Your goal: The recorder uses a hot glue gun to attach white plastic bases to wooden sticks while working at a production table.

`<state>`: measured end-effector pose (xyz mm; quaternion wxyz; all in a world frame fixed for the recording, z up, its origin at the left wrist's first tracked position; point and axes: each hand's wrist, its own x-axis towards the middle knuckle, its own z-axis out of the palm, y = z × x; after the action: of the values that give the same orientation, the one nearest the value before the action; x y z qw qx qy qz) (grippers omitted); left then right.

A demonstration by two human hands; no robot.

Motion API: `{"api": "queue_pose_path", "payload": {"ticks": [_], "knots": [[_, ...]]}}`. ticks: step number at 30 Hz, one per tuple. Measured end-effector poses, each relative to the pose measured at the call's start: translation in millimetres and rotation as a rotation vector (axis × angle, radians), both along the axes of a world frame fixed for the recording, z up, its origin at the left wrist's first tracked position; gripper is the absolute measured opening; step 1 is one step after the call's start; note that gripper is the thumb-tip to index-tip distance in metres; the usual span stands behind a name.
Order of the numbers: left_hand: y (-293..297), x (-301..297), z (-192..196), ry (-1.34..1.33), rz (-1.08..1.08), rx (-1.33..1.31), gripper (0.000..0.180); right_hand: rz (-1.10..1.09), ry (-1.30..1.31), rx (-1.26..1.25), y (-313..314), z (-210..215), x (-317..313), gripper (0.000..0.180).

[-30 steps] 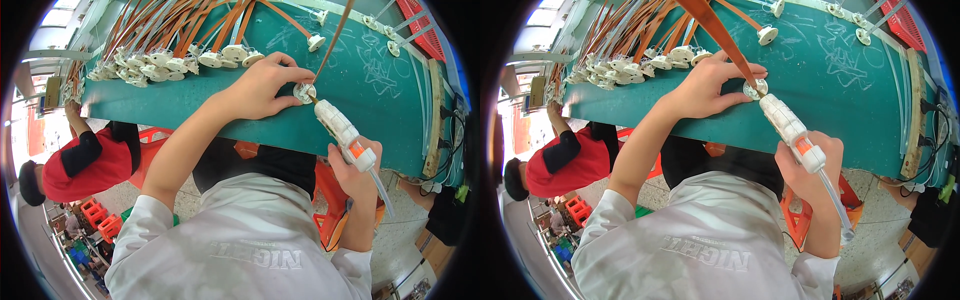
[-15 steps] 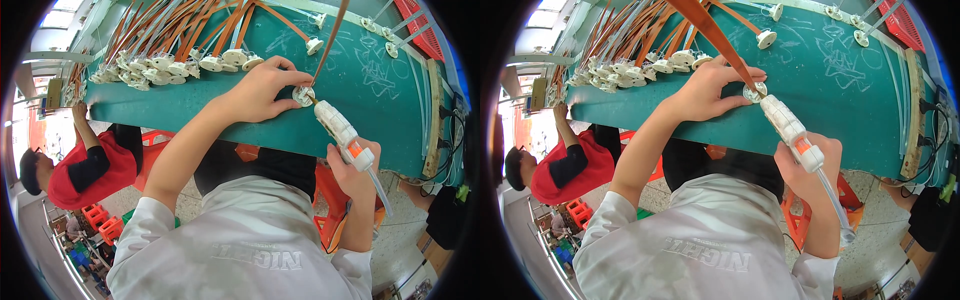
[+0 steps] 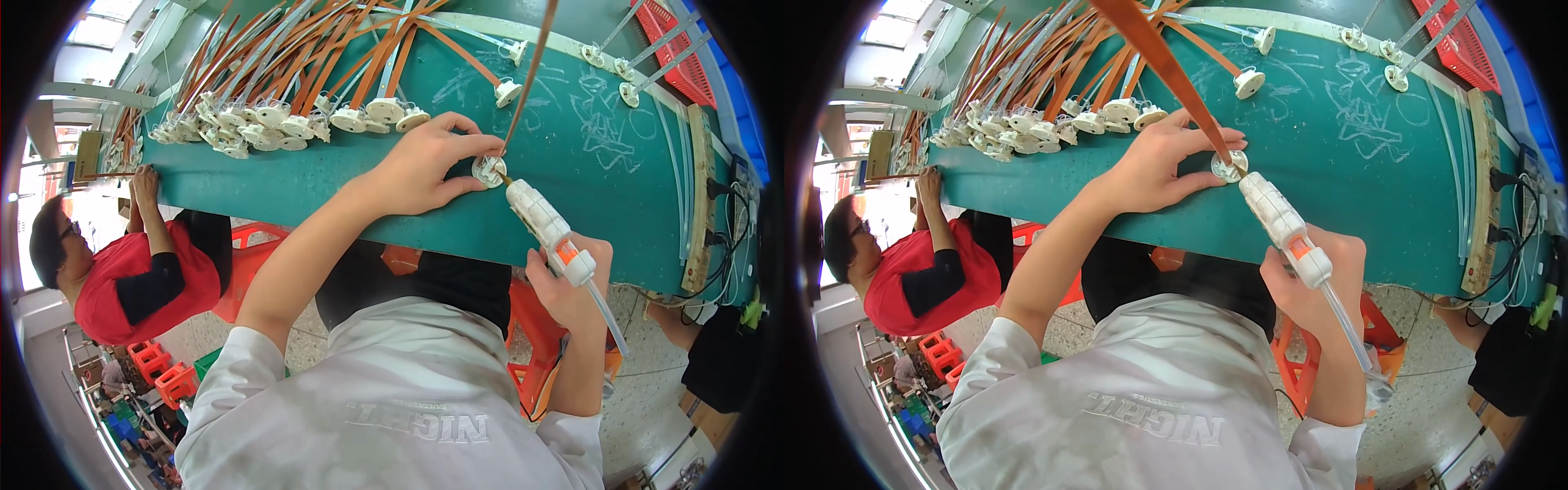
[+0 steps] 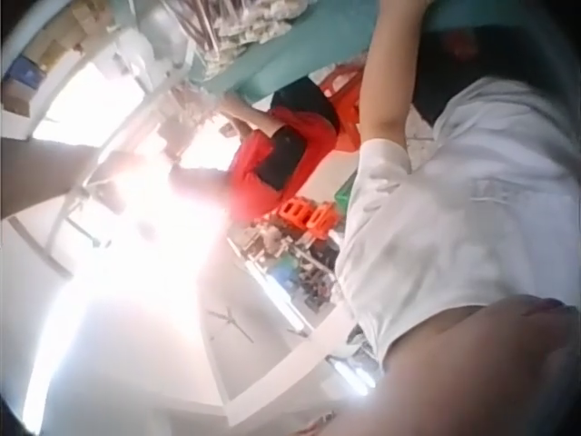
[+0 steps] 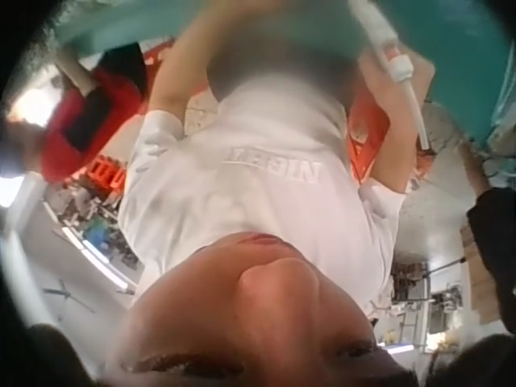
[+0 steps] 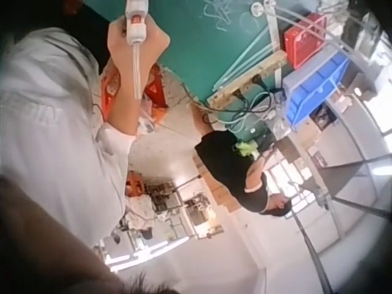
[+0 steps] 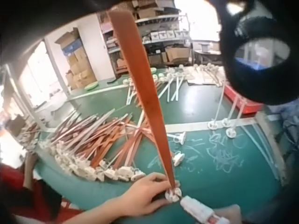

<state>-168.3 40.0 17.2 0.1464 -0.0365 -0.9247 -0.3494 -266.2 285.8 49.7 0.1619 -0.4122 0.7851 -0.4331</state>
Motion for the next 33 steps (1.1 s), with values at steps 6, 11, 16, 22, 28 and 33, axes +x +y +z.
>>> {"api": "queue_pose_path", "payload": {"ticks": [6,11,16,22,28,33], "knots": [[1,2,-3,0.012,0.008,-0.006,0.049,-0.06,-0.117,0.072,4,0,1,0.011],[0,0,-1,0.002,0.003,-0.014,0.048,-0.036,-0.083,0.061,7,-3,-2,0.01],[1,0,2,-0.055,0.009,0.037,0.046,-0.081,-0.088,0.131,1,5,-2,0.014],[2,1,-3,-0.012,0.032,0.024,0.046,-0.272,0.281,0.037,16,6,-19,0.01],[5,3,-11,0.046,0.089,0.016,0.047,-0.335,0.638,0.32,-9,-8,-52,0.033],[4,9,-14,0.184,0.161,0.08,0.048,-0.231,0.4,0.24,-14,-5,-49,0.047]]}}
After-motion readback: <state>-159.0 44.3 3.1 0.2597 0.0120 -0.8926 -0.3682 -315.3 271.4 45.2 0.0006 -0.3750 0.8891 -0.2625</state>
